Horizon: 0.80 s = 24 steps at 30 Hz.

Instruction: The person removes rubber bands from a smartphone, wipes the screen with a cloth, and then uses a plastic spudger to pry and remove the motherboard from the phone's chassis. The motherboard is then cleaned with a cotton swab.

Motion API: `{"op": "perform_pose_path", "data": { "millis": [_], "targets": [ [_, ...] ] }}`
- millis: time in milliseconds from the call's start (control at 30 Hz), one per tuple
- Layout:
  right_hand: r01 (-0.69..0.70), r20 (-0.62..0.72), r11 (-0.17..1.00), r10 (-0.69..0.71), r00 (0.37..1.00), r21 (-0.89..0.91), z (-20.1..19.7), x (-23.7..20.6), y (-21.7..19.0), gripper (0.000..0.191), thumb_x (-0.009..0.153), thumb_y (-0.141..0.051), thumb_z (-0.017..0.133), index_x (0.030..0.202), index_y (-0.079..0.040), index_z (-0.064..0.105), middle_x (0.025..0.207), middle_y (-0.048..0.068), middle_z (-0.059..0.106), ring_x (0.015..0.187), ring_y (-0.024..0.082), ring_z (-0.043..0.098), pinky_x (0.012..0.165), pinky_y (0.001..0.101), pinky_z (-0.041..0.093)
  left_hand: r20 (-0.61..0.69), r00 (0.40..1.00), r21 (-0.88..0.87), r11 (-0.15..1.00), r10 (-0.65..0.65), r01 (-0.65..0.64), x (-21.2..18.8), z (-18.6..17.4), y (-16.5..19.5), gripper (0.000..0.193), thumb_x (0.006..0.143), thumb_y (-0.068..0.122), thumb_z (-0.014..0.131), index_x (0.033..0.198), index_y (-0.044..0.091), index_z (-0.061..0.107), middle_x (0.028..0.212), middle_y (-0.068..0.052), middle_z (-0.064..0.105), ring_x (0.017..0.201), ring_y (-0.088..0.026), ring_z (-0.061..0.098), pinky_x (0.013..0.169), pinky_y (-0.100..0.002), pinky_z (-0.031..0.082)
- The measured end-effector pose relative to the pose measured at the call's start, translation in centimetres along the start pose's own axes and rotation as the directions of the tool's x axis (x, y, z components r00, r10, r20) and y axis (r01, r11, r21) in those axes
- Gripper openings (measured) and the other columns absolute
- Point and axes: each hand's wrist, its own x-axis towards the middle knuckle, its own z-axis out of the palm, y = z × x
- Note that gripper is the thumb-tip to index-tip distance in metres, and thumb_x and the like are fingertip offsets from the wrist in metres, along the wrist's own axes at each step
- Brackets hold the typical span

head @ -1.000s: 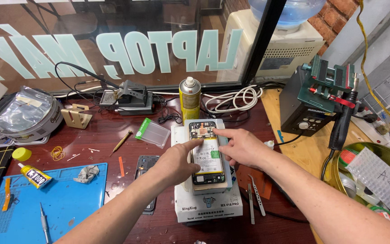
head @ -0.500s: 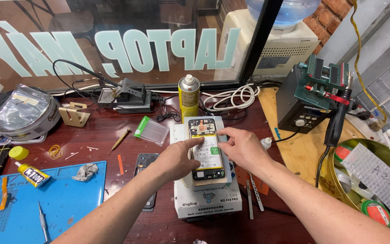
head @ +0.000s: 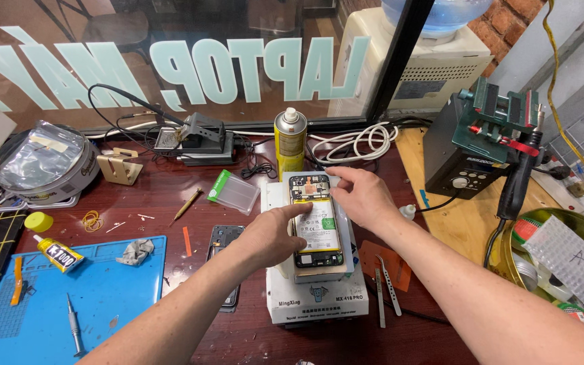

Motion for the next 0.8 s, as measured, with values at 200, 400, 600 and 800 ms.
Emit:
{"op": "perform_pose_path", "data": {
  "millis": [200,400,600,800],
  "targets": [
    [0.056,0.104,0.996,-0.049,0.993,-0.068,-0.4,1.0,-0.5,0.039,0.085,-0.02,0.072,0.124,-0.022,0.074,0.09,0.005,0.076,0.082,0.019,0.072,0.077,0.0342,0.057,0.017,0.999,-0.006,0.999,-0.031,0.031,-0.2,-0.4,0.2,0.073,0.082,0.019,0.079,0.148,0.033,0.051,0.134,-0.013,0.066,0.123,-0.025,0.065,0.106,-0.036,0.052],
    [0.113,0.105,0.986,-0.101,0.989,-0.12,-0.3,1.2,0.1,0.036,0.084,-0.021,0.074,0.12,-0.02,0.076,0.09,0.007,0.074,0.082,0.02,0.071,0.077,0.0348,0.057,0.013,1.0,-0.037,0.999,0.0,0.0,0.0,-0.3,-0.1,0.073,0.082,0.018,0.079,0.149,0.029,0.05,0.133,-0.014,0.066,0.123,-0.025,0.066,0.105,-0.035,0.052],
    [-0.012,0.146,0.991,-0.008,0.989,0.134,-0.8,1.8,0.6,0.03,0.086,-0.016,0.071,0.116,-0.013,0.075,0.083,0.004,0.074,0.071,0.014,0.068,0.068,0.0301,0.057,0.004,1.0,-0.044,0.999,0.028,-0.028,0.2,-0.2,-0.3,0.073,0.081,0.017,0.079,0.148,0.028,0.051,0.132,-0.014,0.067,0.122,-0.025,0.066,0.105,-0.035,0.052],
    [-0.372,0.272,0.863,0.288,0.918,0.342,-1.0,1.5,1.3,0.017,0.087,-0.013,0.075,0.1,-0.004,0.077,0.081,0.001,0.071,0.065,0.008,0.06,0.057,0.0259,0.052,0.004,0.999,-0.029,0.999,0.038,-0.037,0.2,-0.1,-0.2,0.073,0.081,0.017,0.08,0.148,0.028,0.051,0.132,-0.015,0.067,0.121,-0.026,0.066,0.104,-0.035,0.053]
  ]
}}
